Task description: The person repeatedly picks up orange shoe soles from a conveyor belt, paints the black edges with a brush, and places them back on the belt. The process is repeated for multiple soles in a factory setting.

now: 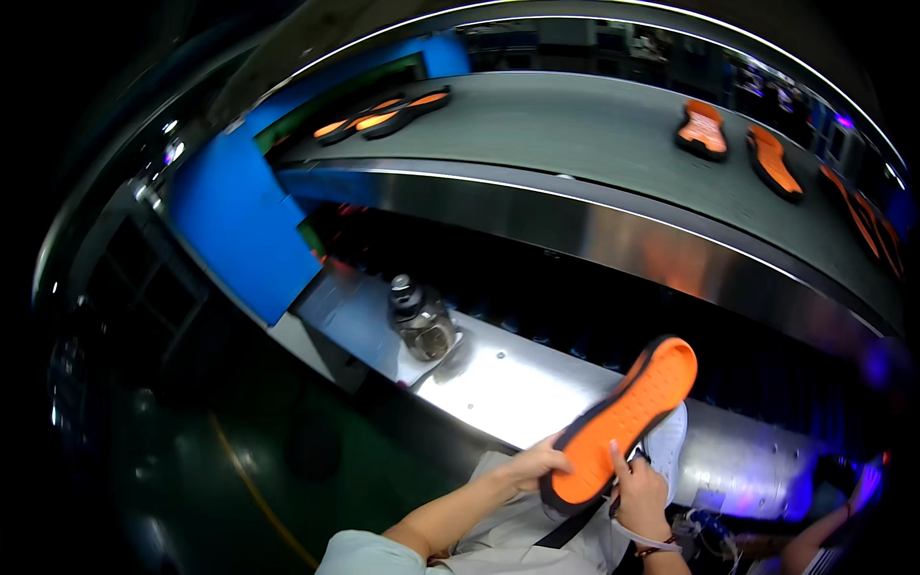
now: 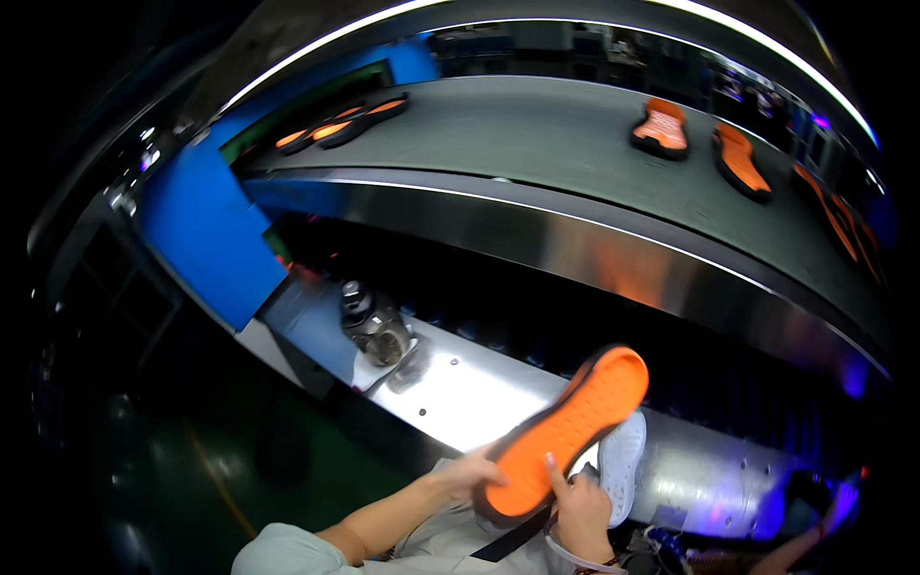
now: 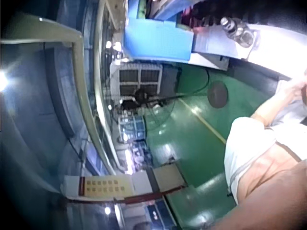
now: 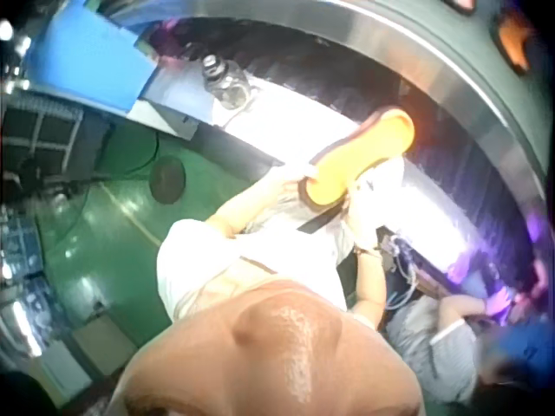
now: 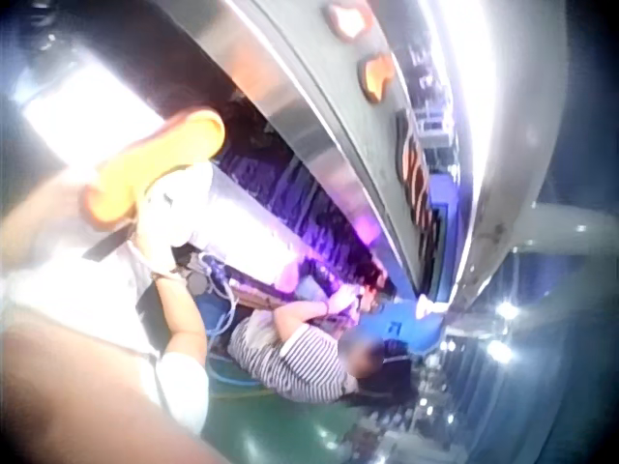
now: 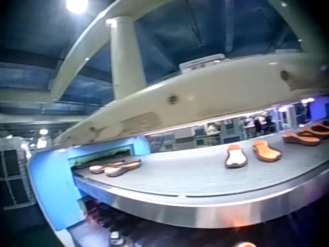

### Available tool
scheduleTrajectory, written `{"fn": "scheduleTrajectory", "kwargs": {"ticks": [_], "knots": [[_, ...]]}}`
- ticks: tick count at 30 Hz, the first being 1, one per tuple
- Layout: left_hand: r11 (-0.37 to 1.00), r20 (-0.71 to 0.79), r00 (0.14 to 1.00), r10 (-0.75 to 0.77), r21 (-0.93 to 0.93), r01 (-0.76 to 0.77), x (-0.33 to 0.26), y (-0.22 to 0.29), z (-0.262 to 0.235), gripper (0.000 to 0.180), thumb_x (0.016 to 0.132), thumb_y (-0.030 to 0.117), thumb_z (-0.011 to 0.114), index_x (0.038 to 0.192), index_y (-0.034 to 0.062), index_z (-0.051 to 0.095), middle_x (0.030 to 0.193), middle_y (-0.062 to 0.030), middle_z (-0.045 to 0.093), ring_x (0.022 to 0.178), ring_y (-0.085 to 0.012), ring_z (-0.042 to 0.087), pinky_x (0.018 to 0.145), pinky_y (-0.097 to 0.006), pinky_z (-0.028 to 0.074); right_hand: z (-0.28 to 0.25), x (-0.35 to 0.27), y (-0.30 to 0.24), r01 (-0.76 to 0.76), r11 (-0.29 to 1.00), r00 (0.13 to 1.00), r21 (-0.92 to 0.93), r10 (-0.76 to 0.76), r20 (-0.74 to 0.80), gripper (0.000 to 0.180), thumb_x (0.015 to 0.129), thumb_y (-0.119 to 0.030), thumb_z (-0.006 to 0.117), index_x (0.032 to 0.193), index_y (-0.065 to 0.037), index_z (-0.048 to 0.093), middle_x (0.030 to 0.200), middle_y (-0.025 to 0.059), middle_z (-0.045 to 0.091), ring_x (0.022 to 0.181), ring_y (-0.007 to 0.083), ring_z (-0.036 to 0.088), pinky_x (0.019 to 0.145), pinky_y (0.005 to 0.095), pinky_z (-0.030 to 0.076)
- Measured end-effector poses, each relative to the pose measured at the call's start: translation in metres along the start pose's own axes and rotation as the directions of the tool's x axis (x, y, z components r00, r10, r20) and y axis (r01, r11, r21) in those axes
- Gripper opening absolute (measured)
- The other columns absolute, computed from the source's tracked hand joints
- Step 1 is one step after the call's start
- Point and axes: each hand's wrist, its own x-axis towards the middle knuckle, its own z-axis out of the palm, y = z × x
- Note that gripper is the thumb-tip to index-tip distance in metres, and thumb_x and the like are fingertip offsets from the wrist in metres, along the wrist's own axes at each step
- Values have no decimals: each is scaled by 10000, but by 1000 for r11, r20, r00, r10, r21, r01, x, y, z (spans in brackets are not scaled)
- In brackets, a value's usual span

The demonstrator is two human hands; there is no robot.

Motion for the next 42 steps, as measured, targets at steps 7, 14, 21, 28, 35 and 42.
{"fn": "scheduleTrajectory", "kwargs": {"ticks": [7, 14, 21, 28, 35, 42], "knots": [[998, 6, 1000, 9, -56, -8, 1, -17, 10, 742, 564, -82, 417, 1277, -2, 226, 1034, -165, 481, 856, -196, 550, 661, -261, 498, 11, 5, 18, -166, 983, 986, -73, 164, -39, 587, 676, 20, 538, 1239, -104, 426, 782, 123, 536, 667, 229, 559, 565, 316, 442], [962, 213, 943, 254, -154, -224, 12, -18, 7, 745, 599, -68, 454, 1306, 34, 241, 1117, -130, 479, 994, -188, 495, 824, -256, 426, 15, -2, 8, 45, 995, 998, -88, -48, -29, 422, 732, -42, 549, 1145, -13, 466, 929, 139, 546, 778, 231, 557, 688, 322, 449], [953, 105, 984, 141, -283, -107, -41, 22, 47, 688, 597, -24, 483, 1258, 32, 300, 1066, -136, 497, 980, -211, 489, 817, -251, 431, 10, 9, 1, -78, 976, 993, 202, 93, -69, 381, 727, -14, 553, 1100, 10, 481, 942, 147, 555, 783, 216, 562, 689, 299, 454], [707, 412, 839, 355, -705, 46, -12, 5, -23, 729, 724, 509, 576, 1211, -7, 411, 1183, -170, 483, 1085, -257, 482, 884, -382, 409, -4, 9, 9, -217, 637, 918, 740, 390, -66, 340, 722, 15, 557, 1055, 33, 495, 955, 154, 565, 787, 201, 567, 691, 276, 460], [790, 245, 966, 81, -607, 87, 30, 18, -23, 405, 749, 245, 597, 1047, -28, 561, 968, -173, 608, 801, -247, 627, 780, -334, 491, -19, -15, 29, -150, 197, 800, 969, 600, 1, 298, 717, 43, 561, 1010, 56, 510, 968, 162, 575, 792, 186, 573, 692, 254, 465], [786, 335, 928, 166, -614, 81, 44, -1, 5, 782, 691, 626, 523, 1235, 79, 394, 1177, -139, 487, 1053, -280, 492, 917, -423, 384, -31, -5, 25, -50, -89, 860, 995, 503, 88, 195, 683, 59, 593, 877, 42, 587, 876, 121, 607, 781, 170, 573, 695, 246, 458]]}}
